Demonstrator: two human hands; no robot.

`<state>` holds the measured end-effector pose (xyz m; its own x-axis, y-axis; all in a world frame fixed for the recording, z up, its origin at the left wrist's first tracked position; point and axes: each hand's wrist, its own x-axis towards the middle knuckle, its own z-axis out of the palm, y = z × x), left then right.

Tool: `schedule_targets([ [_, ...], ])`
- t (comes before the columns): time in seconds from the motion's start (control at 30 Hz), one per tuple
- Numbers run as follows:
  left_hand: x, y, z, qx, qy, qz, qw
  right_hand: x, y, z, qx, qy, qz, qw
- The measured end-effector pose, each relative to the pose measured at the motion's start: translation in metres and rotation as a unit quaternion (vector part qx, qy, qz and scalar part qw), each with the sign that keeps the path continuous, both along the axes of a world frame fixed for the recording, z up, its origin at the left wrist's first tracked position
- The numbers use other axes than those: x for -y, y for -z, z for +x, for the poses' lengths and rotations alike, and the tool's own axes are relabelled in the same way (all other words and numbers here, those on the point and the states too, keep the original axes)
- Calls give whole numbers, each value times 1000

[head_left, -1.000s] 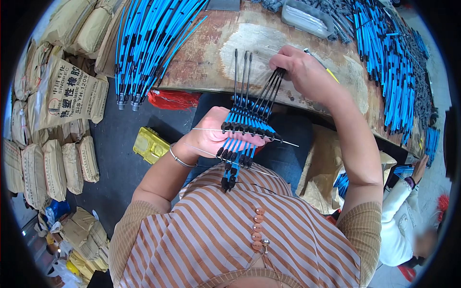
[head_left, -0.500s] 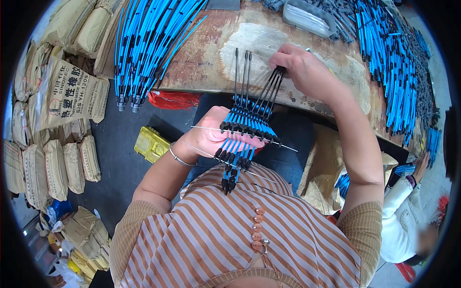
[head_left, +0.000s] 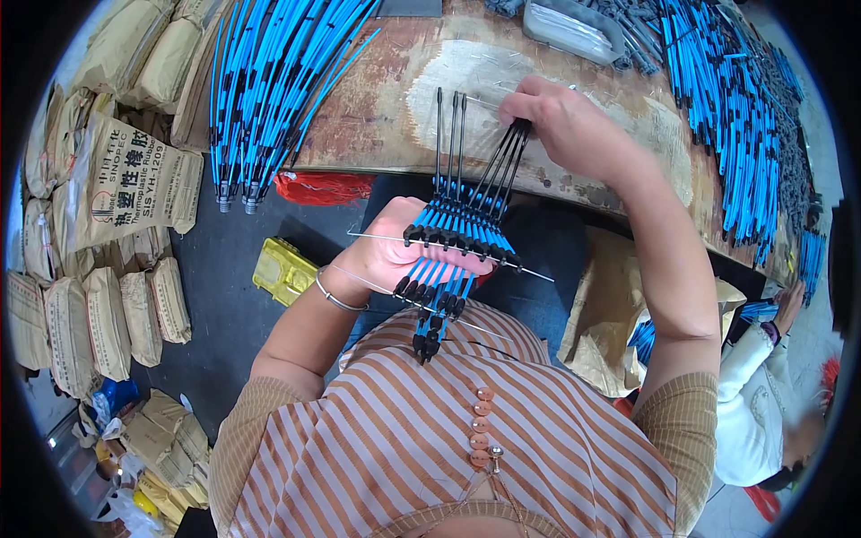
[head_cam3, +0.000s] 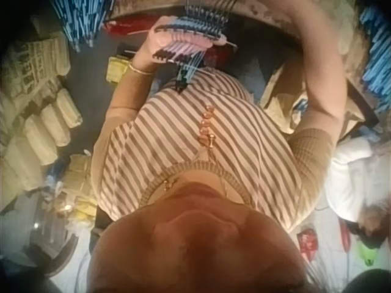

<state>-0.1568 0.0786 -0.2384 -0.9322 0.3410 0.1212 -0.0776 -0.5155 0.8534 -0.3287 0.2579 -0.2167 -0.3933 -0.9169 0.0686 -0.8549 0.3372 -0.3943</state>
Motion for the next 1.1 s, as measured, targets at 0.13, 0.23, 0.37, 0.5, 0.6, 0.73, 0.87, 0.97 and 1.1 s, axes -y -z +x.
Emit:
schedule_targets([
  [0.13,1,4,-3,-183,-44,-116,975,-1,-2,1,14,12,-1,1000],
  [0.23,3,7,-6,-242,-52,-162,955,-2,-1,2,6,11,-8,1000],
  [0.37,1,14,-5,-218,-37,-201,954,0,0,1,-11,-4,4,1000],
  [0.5,1,8,2,132,25,10,991,8,5,7,-123,-27,18,992],
  [0.6,3,6,4,275,52,112,954,10,10,14,-191,-35,35,980],
  [0.73,4,6,4,152,39,16,987,10,6,20,-215,-34,73,973],
  [0.87,2,6,-2,-141,-24,-154,978,8,2,24,-202,-19,89,975],
  [0.97,3,5,-5,-328,-84,-190,922,8,2,26,-197,-1,74,978],
  [1.1,7,7,4,-82,24,-146,986,10,-1,21,-178,-18,74,981],
])
